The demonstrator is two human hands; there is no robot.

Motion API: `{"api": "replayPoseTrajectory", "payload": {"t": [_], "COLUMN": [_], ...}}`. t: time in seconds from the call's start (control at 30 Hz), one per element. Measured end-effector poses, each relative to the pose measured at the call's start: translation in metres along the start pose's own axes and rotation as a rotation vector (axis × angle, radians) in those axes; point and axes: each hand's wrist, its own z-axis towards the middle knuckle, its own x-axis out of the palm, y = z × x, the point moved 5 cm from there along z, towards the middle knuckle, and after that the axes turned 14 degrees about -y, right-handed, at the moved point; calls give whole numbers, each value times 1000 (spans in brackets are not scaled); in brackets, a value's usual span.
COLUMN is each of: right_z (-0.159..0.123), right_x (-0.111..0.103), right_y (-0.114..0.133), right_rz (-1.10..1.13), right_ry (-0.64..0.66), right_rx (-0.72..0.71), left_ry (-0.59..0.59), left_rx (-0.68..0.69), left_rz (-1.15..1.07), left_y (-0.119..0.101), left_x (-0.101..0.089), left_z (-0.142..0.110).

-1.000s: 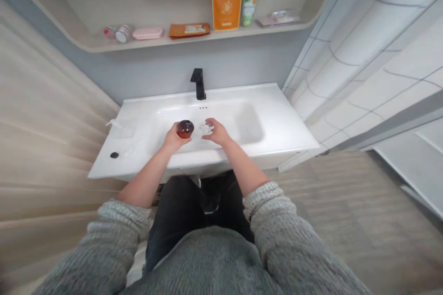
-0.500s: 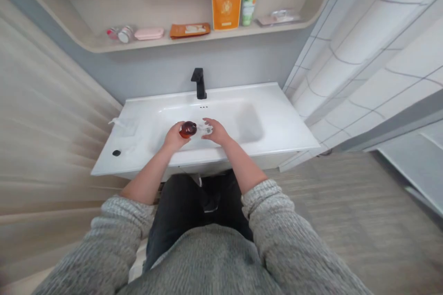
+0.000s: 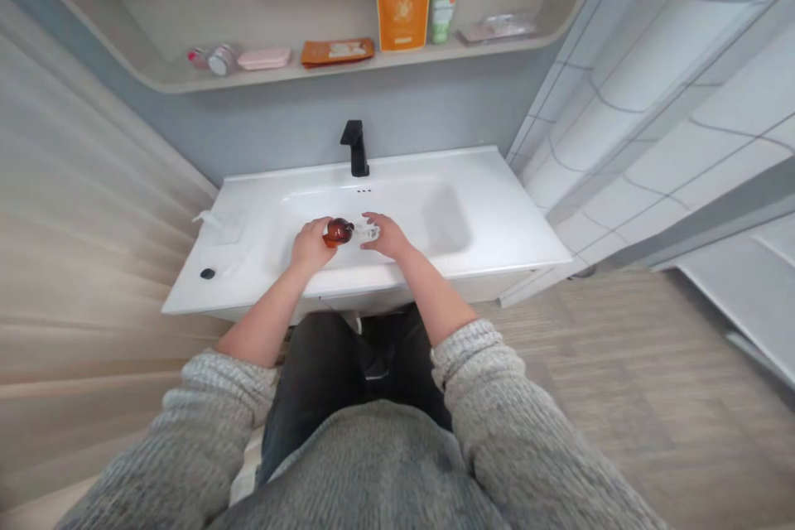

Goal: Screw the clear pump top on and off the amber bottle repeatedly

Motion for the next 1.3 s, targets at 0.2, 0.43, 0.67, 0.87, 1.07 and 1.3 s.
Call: {"api": "replayPoseTrajectory", "payload": {"t": [0.2,0.43,0.67,0.87,1.07,1.3], "right_z": [0,0,0,2,3,3], "right_x": [0,2,3,4,5,5], "right_y": [1,-2,-6,-9,-11,-11], "right_rz": [16,7,-7,5,-3,-18], "right_ry": [6,16,7,7,1,1], "right_rx": [-4,-11,-29,-43,-53,-62], "left_ry": [1,-24,-3,16,-10,-35], "left_rx": [10,33,35,36,48,80], "left_rz": [64,112,188,287,296,285], "left_y": [-7,-12,-18,-23,-22,-20], "left_x": [-4,-10,-15,-19,-19,-17], "left_z": [-1,-3,-4,-4,-5,-5]}}
